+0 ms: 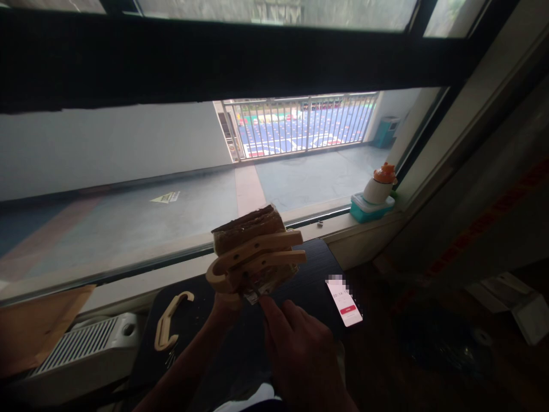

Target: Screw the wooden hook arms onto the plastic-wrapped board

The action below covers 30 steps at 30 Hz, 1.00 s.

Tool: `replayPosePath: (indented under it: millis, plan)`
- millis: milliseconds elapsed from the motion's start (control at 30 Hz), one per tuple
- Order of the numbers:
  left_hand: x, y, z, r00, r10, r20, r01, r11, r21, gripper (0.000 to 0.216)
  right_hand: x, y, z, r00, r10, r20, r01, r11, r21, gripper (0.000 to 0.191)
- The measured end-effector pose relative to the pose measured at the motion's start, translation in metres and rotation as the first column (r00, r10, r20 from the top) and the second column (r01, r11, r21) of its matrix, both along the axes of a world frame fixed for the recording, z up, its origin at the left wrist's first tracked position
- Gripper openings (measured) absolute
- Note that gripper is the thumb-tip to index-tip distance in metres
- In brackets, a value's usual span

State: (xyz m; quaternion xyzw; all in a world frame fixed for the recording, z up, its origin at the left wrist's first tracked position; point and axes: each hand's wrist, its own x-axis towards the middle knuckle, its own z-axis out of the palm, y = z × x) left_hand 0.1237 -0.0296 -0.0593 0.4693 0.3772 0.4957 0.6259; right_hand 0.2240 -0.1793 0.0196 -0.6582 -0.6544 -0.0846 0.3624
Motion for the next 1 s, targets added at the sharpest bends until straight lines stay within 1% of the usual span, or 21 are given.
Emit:
replayPosePath:
  millis: [167,267,400,500,600,700,767,900,1000]
  plan:
    - [0.0010,-0.0016,0.0066,1.000,0.006,0.012,-0.006,1.000,-0.023,0.068,-0.0010,-0.0029,-0.0003,0.983,0.020,-0.184,-0.027,0.999,-0.035,0.029]
    - [0.0003,-0.0026,0.0078,1.000,0.009,0.027,-0.009,1.000,-0.012,0.067,-0.0007,-0.0045,-0.0008,0.976,0.016,-0.219,-0.029,0.998,-0.055,0.029]
    - [-0.0008,-0.0033,0.0065,1.000,0.001,0.013,-0.001,1.000,-0.013,0.068,-0.0006,-0.0050,0.0005,0.986,0.000,-0.165,-0.009,0.999,-0.050,0.030]
    - [-0.0011,-0.0038,0.0068,1.000,0.028,0.009,-0.028,1.000,0.005,0.066,0.0001,-0.0046,0.0017,0.996,-0.012,-0.085,0.011,1.000,-0.006,0.026]
    - [-0.0010,-0.0049,0.0088,0.999,0.025,-0.021,-0.025,1.000,0.016,0.065,0.0007,-0.0042,0.0007,1.000,0.010,0.025,-0.010,1.000,0.023,0.024]
    - [-0.0003,-0.0056,0.0094,0.998,0.032,-0.046,-0.032,0.999,0.015,0.067,0.0002,-0.0039,-0.0011,0.998,0.004,0.056,-0.006,1.000,0.026,0.026]
    - [0.0002,-0.0052,0.0081,0.999,0.044,-0.032,-0.043,0.999,0.014,0.071,-0.0003,-0.0036,-0.0014,1.000,0.005,0.001,-0.005,1.000,0.023,0.026]
    - [0.0002,-0.0046,0.0062,0.999,0.040,0.000,-0.040,0.999,-0.001,0.074,-0.0002,-0.0036,-0.0018,0.980,0.041,-0.197,-0.046,0.999,-0.024,0.028]
    - [-0.0007,-0.0051,0.0084,0.999,0.038,0.000,-0.038,0.999,0.006,0.070,0.0002,-0.0041,-0.0029,0.967,0.039,-0.250,-0.055,0.997,-0.057,0.029]
